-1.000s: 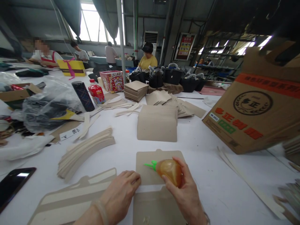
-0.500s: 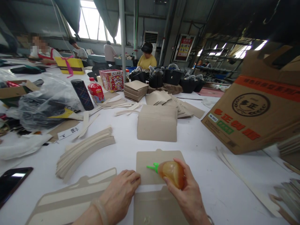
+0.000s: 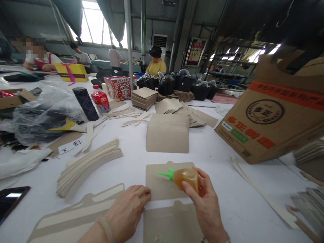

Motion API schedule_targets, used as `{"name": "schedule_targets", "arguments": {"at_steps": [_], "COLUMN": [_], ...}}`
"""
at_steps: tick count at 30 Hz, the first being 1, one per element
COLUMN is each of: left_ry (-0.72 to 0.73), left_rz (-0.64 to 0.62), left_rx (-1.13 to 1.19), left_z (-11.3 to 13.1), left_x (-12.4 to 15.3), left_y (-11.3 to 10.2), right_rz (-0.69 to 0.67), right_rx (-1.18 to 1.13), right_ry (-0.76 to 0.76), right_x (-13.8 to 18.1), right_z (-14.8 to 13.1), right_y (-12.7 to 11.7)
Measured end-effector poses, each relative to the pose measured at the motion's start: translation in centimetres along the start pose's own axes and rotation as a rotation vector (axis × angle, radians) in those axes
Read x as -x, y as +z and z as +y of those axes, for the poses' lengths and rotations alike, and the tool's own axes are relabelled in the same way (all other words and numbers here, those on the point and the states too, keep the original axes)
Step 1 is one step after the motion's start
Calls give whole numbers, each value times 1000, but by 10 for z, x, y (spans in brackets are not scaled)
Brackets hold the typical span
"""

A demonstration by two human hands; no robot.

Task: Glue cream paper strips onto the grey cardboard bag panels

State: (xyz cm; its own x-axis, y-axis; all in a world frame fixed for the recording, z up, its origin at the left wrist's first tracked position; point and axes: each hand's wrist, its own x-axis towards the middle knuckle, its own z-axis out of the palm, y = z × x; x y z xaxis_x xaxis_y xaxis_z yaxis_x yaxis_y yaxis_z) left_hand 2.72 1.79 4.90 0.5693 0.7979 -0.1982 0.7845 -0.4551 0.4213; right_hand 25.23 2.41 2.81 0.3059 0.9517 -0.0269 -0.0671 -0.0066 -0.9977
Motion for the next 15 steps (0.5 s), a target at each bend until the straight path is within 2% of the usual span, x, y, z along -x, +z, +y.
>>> {"name": "schedule_targets", "arguments": {"at_steps": [3, 5, 10, 15], "left_ry": [10, 48, 161, 214], "left_rz": [-11, 1, 45, 10], "left_rx": [18, 17, -32, -105], "left_z": [-1, -4, -16, -30], "left_x": [-2, -3, -7, -13], "left_y": [-3, -3, -2, 4], "right_rz": [51, 105, 256, 335], "right_rx": [-312, -398, -396, -365], "right_ry": [136, 161, 150, 110], "right_x": [-6, -10, -20, -28], "right_z": [-9, -9, 2, 9], "right_y": [-21, -38, -70, -74]}}
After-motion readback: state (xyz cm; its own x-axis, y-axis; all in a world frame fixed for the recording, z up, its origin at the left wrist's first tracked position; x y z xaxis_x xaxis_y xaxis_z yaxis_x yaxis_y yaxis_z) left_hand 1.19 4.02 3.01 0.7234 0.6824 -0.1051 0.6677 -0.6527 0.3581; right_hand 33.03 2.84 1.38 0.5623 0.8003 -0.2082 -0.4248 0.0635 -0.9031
